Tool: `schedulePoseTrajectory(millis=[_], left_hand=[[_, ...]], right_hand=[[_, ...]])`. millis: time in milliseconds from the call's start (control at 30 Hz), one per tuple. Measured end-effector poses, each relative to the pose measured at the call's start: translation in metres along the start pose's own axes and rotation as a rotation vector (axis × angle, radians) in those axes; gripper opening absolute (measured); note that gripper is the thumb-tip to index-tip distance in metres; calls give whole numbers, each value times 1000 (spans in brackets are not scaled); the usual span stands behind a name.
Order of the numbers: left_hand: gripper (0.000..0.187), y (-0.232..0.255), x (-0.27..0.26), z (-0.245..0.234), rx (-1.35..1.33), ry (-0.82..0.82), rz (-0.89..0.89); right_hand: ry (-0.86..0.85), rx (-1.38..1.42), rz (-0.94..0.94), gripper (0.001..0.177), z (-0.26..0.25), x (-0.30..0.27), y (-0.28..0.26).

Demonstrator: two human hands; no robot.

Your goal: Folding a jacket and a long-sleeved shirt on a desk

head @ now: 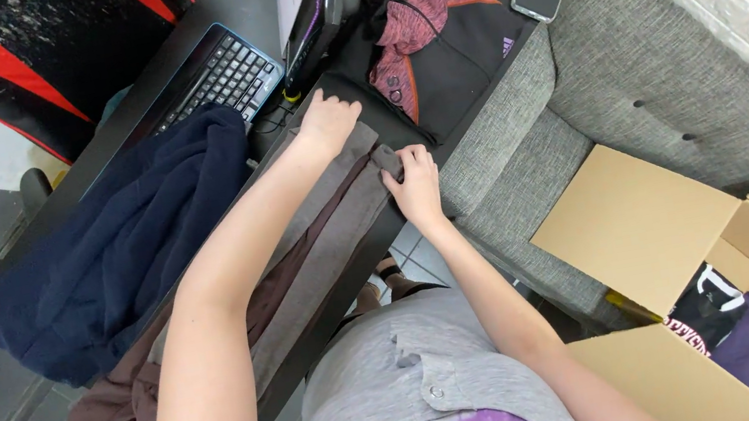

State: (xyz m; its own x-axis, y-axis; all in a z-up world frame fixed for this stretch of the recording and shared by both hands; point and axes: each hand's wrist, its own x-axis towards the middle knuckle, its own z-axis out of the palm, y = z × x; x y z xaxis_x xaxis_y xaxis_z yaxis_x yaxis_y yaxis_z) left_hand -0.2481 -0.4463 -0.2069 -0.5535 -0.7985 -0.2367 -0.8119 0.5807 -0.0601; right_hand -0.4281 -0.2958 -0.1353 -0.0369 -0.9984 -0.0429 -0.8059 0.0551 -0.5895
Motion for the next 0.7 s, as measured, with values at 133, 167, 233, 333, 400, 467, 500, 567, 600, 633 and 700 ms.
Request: schedulePoseTrajectory(millis=[133,167,233,333,400,467,500,567,600,633,700], left_hand=[[36,-1,9,8,18,-63,60],[36,-4,-1,-14,16,-66,48],[36,-12,-21,-60,38,190,104],[50,-28,-58,-148,-74,215,177],[53,-41,-76,-164,-91,244,190],[56,-56,-99,-177,-111,278,195],[53,-59,-114,-181,-89,289,203],[51,-66,-146,-177,-64,300,189],[57,-69,-163,-171,-20,305,226],[64,-70,-180,-164,23,308,263],[40,-70,-217,-145,70,465,245]], right_hand=[[-34,182,7,31,-8,7,-1],[-43,184,-1,31,-15,10,-3],[113,279,45,29,-30,20,-6],[221,426,28,34,-64,25,-26],[171,514,4,39,-81,13,-51],[112,597,-27,44,-88,3,-77],[98,548,-119,47,-88,-6,-89],[71,502,-228,50,-81,-26,-108],[-24,491,-287,49,-73,-38,-115],[-119,478,-345,48,-66,-51,-122],[-244,395,-336,53,-42,-71,-127]])
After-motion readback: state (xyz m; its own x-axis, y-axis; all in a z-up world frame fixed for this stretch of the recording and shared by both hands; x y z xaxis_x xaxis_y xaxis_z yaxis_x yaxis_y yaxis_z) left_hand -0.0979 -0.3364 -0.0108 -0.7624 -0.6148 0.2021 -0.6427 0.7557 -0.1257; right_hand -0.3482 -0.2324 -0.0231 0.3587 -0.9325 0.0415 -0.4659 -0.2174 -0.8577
